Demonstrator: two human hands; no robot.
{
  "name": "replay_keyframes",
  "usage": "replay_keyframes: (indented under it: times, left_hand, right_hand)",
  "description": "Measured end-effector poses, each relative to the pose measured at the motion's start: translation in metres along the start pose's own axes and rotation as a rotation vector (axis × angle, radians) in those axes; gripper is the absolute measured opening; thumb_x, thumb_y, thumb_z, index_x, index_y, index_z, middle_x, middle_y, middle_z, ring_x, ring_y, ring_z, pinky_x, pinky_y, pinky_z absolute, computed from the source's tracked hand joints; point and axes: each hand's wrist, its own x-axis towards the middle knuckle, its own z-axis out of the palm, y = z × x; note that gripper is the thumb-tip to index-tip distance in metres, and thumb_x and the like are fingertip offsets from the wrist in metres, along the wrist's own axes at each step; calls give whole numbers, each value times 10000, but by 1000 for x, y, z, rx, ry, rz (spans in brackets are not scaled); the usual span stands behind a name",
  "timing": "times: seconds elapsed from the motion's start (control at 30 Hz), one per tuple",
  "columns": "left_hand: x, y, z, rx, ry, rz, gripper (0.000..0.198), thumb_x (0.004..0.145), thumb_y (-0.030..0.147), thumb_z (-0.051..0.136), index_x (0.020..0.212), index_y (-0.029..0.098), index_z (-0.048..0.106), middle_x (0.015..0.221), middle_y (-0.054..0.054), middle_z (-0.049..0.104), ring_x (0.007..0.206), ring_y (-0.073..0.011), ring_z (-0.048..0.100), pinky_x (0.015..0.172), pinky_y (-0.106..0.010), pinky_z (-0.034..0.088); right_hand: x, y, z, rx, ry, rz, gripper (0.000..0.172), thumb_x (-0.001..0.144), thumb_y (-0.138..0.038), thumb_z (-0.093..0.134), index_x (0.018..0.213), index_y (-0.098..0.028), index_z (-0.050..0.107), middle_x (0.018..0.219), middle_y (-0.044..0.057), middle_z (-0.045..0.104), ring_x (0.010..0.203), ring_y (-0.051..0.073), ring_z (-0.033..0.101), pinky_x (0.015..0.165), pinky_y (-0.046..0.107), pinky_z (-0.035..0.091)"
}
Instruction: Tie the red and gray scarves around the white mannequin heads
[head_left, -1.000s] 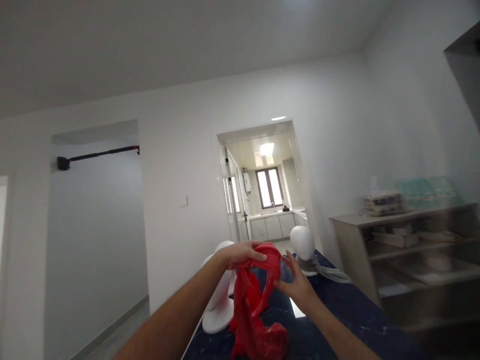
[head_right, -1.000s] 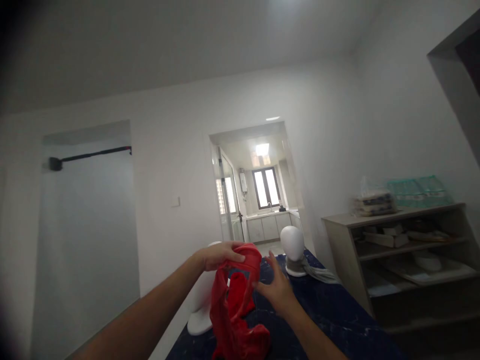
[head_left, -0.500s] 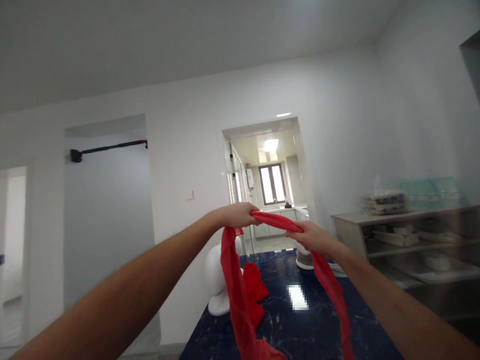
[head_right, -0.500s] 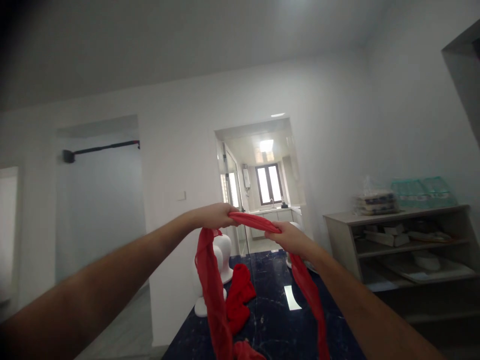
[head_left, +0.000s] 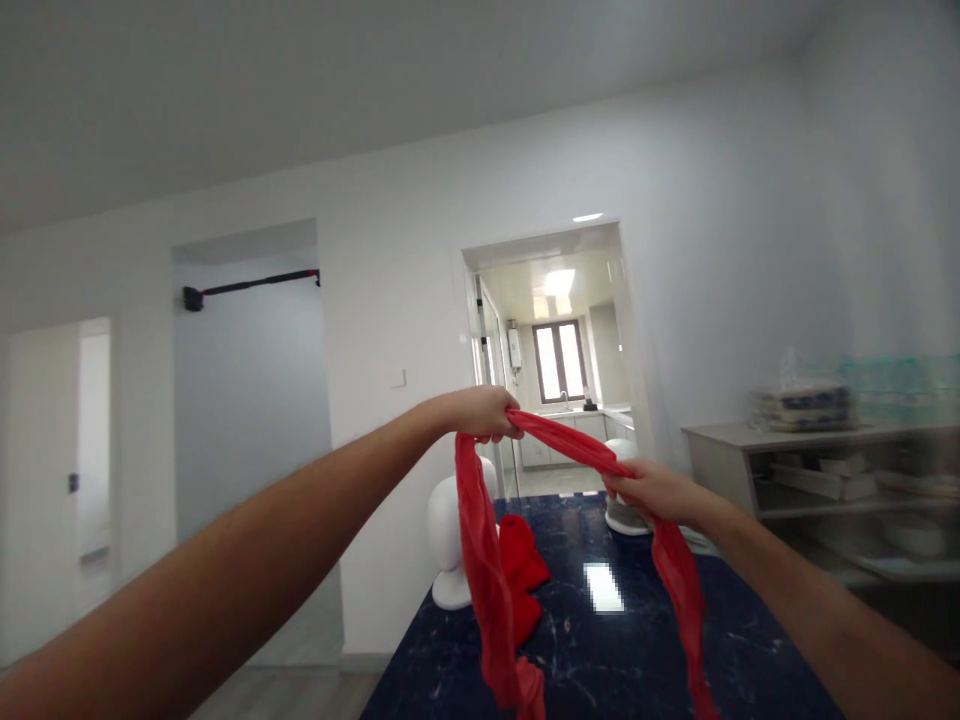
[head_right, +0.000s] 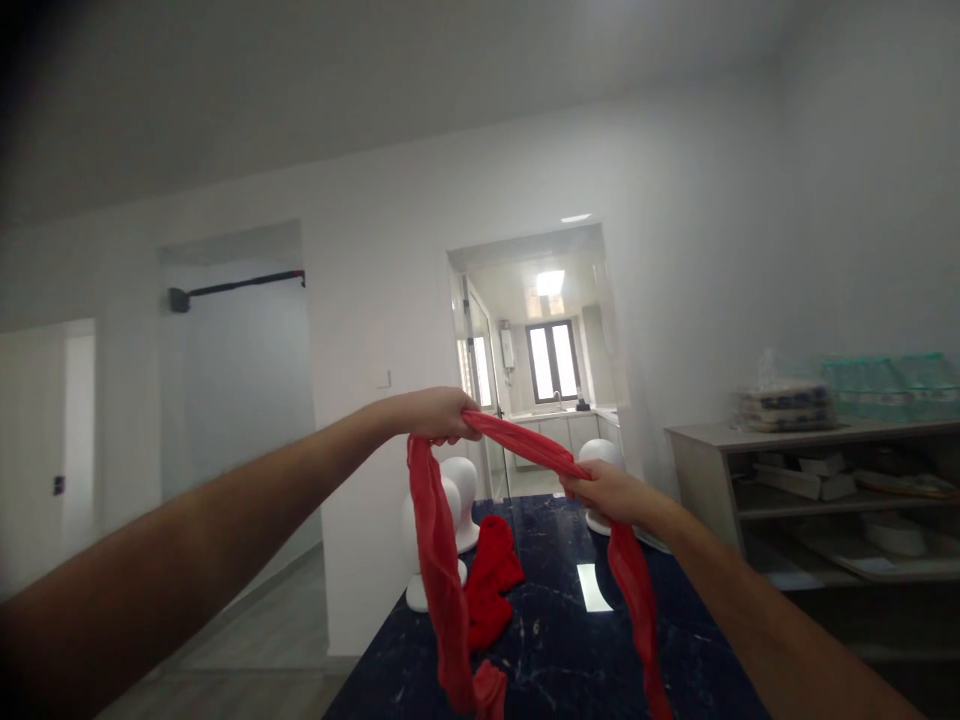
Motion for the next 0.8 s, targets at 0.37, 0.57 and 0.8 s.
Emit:
replay_keyframes:
  times: [0.37, 0.57, 0.8]
  left_hand:
    - [3, 31, 16, -287, -6, 82, 138, 777, 257, 637, 880, 182, 688, 709, 16, 630, 594, -117, 539, 565, -274, 432]
    - [2, 34, 38, -360, -49, 61, 437, 721, 190, 636, 1149, 175, 727, 855, -22, 701, 667, -136, 577, 585, -276, 454]
    - [-29, -102, 107, -756, 204, -131, 544, 852, 310, 680, 1386, 226, 621, 1344, -102, 708, 1121, -194, 701, 946, -310, 567]
  right_hand:
    - [16, -61, 99, 700, 18, -203, 577, 807, -494, 830, 1306, -267, 649, 1294, 89, 745, 1188, 260, 690, 1044, 424, 530]
    - [18, -55, 160, 818, -328, -103, 444, 781, -367, 814, 1176, -206, 691, 710, 8, 747, 651, 198, 705, 735, 385, 604]
    - [-26, 27, 65, 680, -45, 112, 320, 806, -478, 752, 703, -250, 553, 450, -127, 343, 398, 64, 191, 565, 348, 543]
